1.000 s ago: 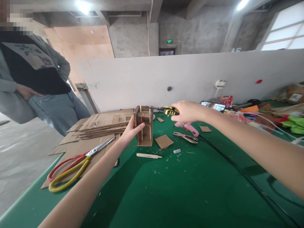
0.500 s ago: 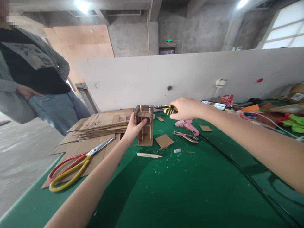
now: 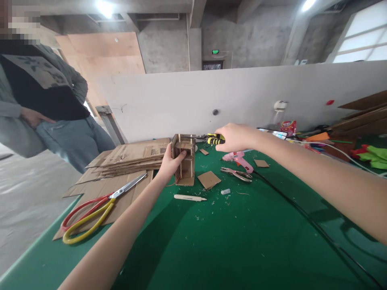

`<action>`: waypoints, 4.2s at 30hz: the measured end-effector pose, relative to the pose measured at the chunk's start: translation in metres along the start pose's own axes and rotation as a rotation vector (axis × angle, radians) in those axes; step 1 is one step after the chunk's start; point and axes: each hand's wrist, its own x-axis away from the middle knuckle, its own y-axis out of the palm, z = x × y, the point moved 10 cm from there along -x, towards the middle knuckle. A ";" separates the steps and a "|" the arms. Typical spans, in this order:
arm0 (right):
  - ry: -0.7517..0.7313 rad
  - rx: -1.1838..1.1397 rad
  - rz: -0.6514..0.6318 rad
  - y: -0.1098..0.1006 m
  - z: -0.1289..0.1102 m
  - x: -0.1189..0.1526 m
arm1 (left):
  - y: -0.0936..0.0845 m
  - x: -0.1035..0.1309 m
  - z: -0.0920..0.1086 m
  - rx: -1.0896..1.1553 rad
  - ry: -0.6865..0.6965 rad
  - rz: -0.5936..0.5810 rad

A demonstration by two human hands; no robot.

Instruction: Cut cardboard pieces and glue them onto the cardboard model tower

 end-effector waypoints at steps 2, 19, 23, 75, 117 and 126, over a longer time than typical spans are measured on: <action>-0.006 -0.004 0.002 0.000 -0.001 0.000 | 0.000 0.000 0.001 -0.004 0.001 0.002; -0.033 0.020 0.033 0.001 0.005 -0.005 | -0.001 0.002 0.004 -0.040 -0.005 0.025; -0.034 0.031 0.030 0.004 0.009 -0.007 | -0.001 0.002 0.005 -0.047 0.007 0.027; -0.048 0.042 0.019 0.009 0.001 -0.010 | -0.010 0.005 0.023 -0.229 0.127 0.067; -0.090 -0.001 0.059 0.010 -0.001 -0.018 | -0.016 0.004 0.017 -0.453 0.121 0.112; -0.070 0.058 0.072 0.008 0.000 -0.015 | -0.015 0.006 0.018 -0.442 0.128 0.103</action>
